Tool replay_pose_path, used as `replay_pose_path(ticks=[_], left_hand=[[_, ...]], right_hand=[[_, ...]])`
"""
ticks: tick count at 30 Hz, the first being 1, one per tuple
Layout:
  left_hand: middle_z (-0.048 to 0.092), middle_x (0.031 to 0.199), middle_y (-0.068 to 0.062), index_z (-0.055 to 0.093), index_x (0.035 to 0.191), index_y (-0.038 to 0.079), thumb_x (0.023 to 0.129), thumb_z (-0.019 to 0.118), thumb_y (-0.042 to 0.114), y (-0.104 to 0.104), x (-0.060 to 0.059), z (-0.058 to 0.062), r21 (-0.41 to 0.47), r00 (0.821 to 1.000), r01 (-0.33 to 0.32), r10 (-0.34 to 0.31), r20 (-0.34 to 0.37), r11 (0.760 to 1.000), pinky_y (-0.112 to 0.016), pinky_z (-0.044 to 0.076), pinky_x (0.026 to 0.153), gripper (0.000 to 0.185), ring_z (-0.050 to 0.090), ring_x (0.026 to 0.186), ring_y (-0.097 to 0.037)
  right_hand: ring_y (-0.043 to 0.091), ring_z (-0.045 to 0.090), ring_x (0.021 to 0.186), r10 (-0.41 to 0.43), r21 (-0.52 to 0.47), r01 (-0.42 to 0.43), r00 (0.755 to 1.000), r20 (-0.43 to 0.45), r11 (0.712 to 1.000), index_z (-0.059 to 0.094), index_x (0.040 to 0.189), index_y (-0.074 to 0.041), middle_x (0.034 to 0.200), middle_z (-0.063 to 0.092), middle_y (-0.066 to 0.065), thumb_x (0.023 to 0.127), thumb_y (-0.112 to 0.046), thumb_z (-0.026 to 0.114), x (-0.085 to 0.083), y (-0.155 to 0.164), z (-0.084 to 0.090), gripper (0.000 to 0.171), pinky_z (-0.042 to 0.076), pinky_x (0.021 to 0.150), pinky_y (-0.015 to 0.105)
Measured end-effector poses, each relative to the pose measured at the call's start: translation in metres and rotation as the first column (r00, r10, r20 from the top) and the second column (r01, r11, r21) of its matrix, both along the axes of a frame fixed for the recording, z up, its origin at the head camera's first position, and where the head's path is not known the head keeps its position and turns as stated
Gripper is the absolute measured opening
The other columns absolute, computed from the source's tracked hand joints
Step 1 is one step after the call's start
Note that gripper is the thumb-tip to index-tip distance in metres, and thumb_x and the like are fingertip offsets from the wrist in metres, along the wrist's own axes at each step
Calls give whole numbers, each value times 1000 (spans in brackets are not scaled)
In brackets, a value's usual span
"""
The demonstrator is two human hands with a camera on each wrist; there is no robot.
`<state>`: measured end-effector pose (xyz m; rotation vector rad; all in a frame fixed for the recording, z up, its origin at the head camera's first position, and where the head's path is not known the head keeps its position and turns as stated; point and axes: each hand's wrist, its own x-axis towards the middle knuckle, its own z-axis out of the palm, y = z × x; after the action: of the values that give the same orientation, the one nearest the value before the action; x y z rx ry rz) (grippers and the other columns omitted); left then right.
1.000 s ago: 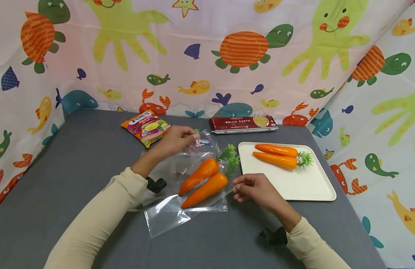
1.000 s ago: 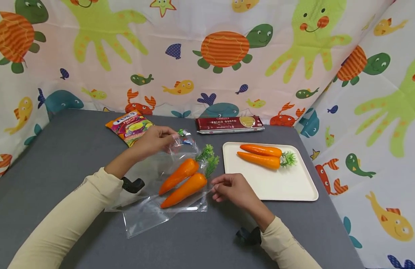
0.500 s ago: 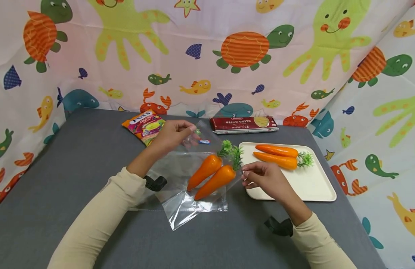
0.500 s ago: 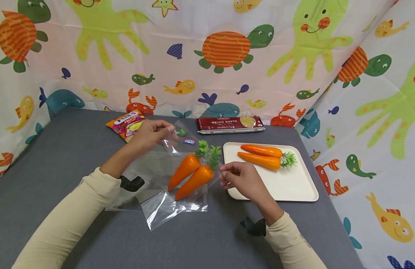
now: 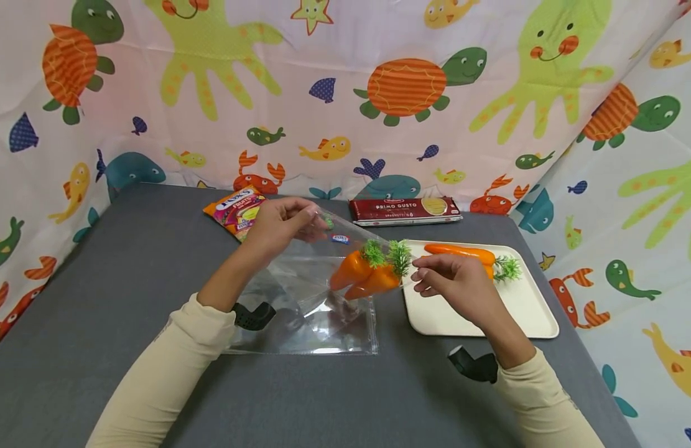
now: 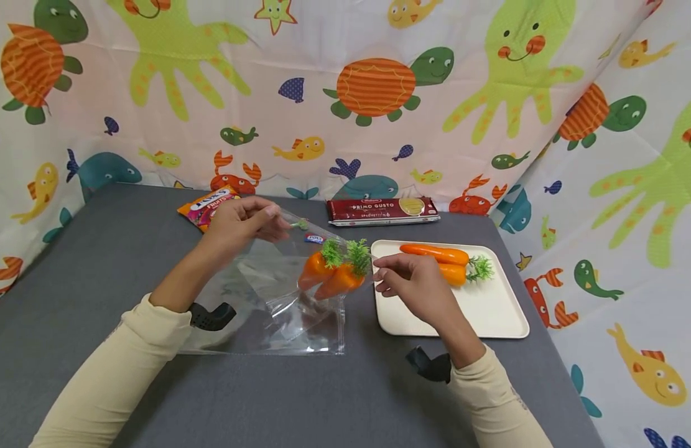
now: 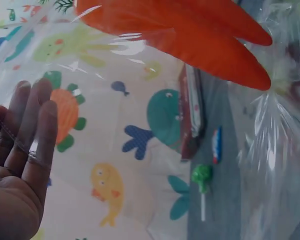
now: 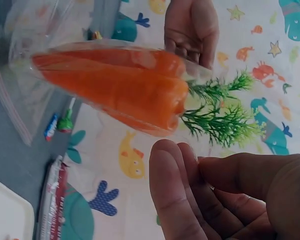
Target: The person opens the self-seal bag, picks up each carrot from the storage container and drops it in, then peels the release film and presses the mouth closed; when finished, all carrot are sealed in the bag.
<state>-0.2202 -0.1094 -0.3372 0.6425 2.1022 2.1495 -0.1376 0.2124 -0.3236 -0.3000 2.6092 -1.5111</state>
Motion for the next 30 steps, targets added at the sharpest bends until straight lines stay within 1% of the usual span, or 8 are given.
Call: replay_pose_path(ticks=[5,8,13,19,22,26,28,30], left_hand=[[72,94,-14,66,108,-2,99,60,18,-2,12,6,16,1000,-27,27,-16,1000,-39,57,76,23,72,83,-29],[72,94,-15,65,108,-3,99,60,18,-1,19,7,39,999,-46,47,-26,998,-40,57,76,24,72,83,-30],[72,96,-14,63,111,-2,99,60,22,0,31,4,64,996,-89,90,-23,994,-39,57,76,27,72,83,-29],[72,98,-15,61,113,-2,99,59,23,0,40,-2,97,989,-142,146,-35,985,-39,57,77,29,72,84,-29],[73,97,-15,61,112,-2,99,59,23,0,45,-2,103,985,-163,167,-32,981,-39,57,77,29,72,84,-28],[72,98,-16,61,111,-3,99,59,20,-1,52,-1,111,985,-161,166,-40,981,-40,57,75,26,72,83,-29],[72,98,-16,62,110,-4,99,59,19,-1,54,-3,106,985,-158,164,-58,982,-40,58,74,25,72,83,-29],[72,99,-16,62,110,-3,99,59,18,1,55,-5,101,984,-155,162,-73,983,-40,58,74,24,72,83,-29]], right_hand=[[21,72,78,-21,29,23,998,-54,999,66,114,8,94,70,17,96,-6,62,-1,-2,12,24,58,71,34],[20,71,77,-30,68,37,993,-112,997,67,113,7,93,70,17,96,-5,61,0,-2,19,22,58,69,33],[18,70,75,-42,141,71,979,-199,987,69,111,4,89,70,14,97,-7,59,-1,-6,28,19,58,68,29],[24,70,78,-60,143,97,968,-244,985,69,111,3,90,70,15,98,-6,57,-3,-10,32,20,56,68,24],[24,69,78,-67,178,124,953,-297,976,70,110,2,90,71,14,98,-8,58,-3,-11,34,20,56,66,22],[22,63,73,-67,230,162,926,-371,960,72,108,-2,90,71,10,97,-12,60,-2,-13,36,18,52,57,23],[20,60,73,-62,228,163,916,-397,960,71,106,-3,91,70,8,96,-11,61,-4,-14,34,16,51,56,25],[19,58,75,-59,210,162,903,-426,964,70,104,-3,91,68,7,95,-8,62,-6,-13,29,13,51,59,25]])
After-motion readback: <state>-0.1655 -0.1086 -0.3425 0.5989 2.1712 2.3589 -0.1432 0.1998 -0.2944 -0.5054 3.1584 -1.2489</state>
